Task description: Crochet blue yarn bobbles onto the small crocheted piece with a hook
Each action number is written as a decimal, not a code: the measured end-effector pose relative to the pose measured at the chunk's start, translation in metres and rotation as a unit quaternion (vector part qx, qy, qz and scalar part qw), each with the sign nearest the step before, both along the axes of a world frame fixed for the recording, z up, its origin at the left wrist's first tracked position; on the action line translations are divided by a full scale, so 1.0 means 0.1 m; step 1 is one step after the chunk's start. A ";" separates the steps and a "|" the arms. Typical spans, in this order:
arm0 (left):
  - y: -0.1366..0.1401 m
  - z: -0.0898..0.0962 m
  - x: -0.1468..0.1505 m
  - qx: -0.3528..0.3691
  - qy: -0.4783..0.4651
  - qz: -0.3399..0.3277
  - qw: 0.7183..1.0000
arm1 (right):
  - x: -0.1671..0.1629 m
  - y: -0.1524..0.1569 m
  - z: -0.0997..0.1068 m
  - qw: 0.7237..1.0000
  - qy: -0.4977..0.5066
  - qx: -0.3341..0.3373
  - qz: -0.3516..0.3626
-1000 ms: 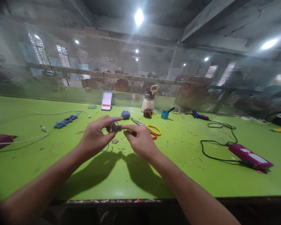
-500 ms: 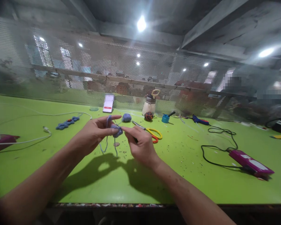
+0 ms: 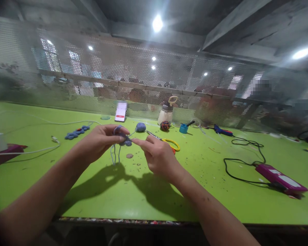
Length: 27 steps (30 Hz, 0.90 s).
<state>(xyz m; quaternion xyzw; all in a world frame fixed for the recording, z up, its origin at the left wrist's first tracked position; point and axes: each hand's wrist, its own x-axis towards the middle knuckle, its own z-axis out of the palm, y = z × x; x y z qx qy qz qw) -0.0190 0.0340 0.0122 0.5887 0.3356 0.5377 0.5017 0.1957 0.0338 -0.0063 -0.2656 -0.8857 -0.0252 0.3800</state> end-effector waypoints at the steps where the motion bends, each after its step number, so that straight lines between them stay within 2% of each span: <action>1: 0.01 0.00 -0.01 -0.009 -0.004 -0.006 1.000 | 0.00 0.00 0.01 0.999 0.017 -0.021 0.016; 6: 0.01 -0.03 0.01 -0.039 -0.023 -0.032 0.998 | -0.01 -0.01 0.03 0.984 0.097 -0.129 0.077; 10: 0.01 -0.04 0.03 -0.058 -0.023 -0.046 0.997 | -0.03 0.00 0.01 0.964 0.141 -0.210 0.076; 17: -0.02 -0.03 0.07 -0.072 -0.019 -0.046 0.996 | -0.05 0.01 0.00 0.897 0.232 -0.369 0.081; 27: -0.03 -0.04 0.10 -0.032 -0.033 -0.044 0.998 | -0.04 0.04 0.01 0.815 0.296 -0.486 0.104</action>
